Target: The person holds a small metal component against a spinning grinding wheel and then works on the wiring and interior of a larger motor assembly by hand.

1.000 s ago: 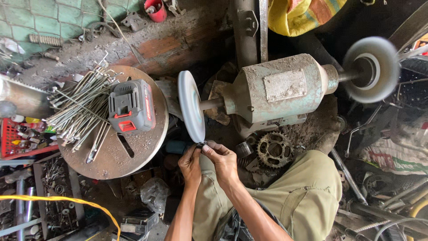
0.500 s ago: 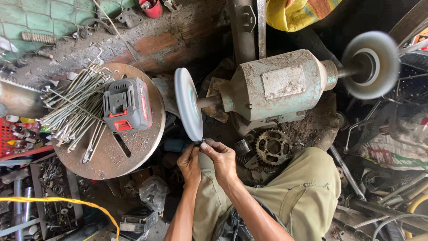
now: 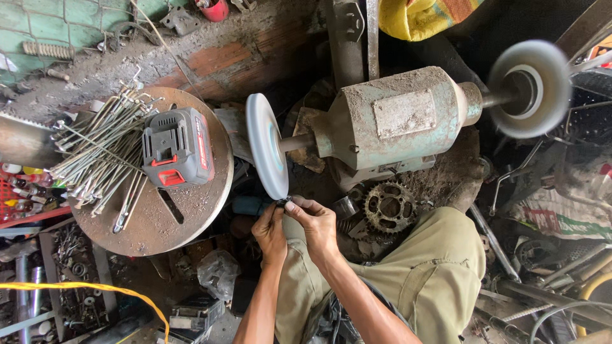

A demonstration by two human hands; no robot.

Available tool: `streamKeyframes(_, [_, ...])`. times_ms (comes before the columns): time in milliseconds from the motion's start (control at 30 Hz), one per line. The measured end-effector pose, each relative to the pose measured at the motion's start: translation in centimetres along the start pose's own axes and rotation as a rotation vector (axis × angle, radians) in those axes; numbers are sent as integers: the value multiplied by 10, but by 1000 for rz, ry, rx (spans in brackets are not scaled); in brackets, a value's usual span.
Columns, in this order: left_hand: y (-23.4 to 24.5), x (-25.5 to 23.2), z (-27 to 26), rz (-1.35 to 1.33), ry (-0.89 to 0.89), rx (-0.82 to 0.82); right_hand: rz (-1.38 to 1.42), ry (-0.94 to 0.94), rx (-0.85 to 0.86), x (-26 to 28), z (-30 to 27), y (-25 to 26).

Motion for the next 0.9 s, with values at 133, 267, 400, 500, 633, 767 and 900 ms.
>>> streamKeyframes(133, [1,5,-1,-3,-8,-3,-1,5,-8,0,2,1])
streamKeyframes(267, [1,5,0,1,-6,-4,-11,14,5,-5,6,1])
streamKeyframes(400, [4,20,-2,2,0,-7,-13,9,11,-3,4,0])
streamKeyframes(500, [4,15,-2,4,6,-13,-31,17,12,-3,5,1])
streamKeyframes(633, [2,11,-2,-6,31,-10,-43,28,8,-2,5,1])
streamKeyframes(767, [1,5,-1,2,14,-1,-33,28,0,7,-2,1])
streamKeyframes(900, [-1,2,0,13,10,19,-23,29,-4,6,0,2])
Point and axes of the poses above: each hand's wrist, its own z-axis towards the middle knuckle, its own y-axis out of the back of the hand, x = y × z, the point moved 8 cm from there along z, towards the middle knuckle, and after that the axes turned 15 degrees about -x, right-handed, at the moved point
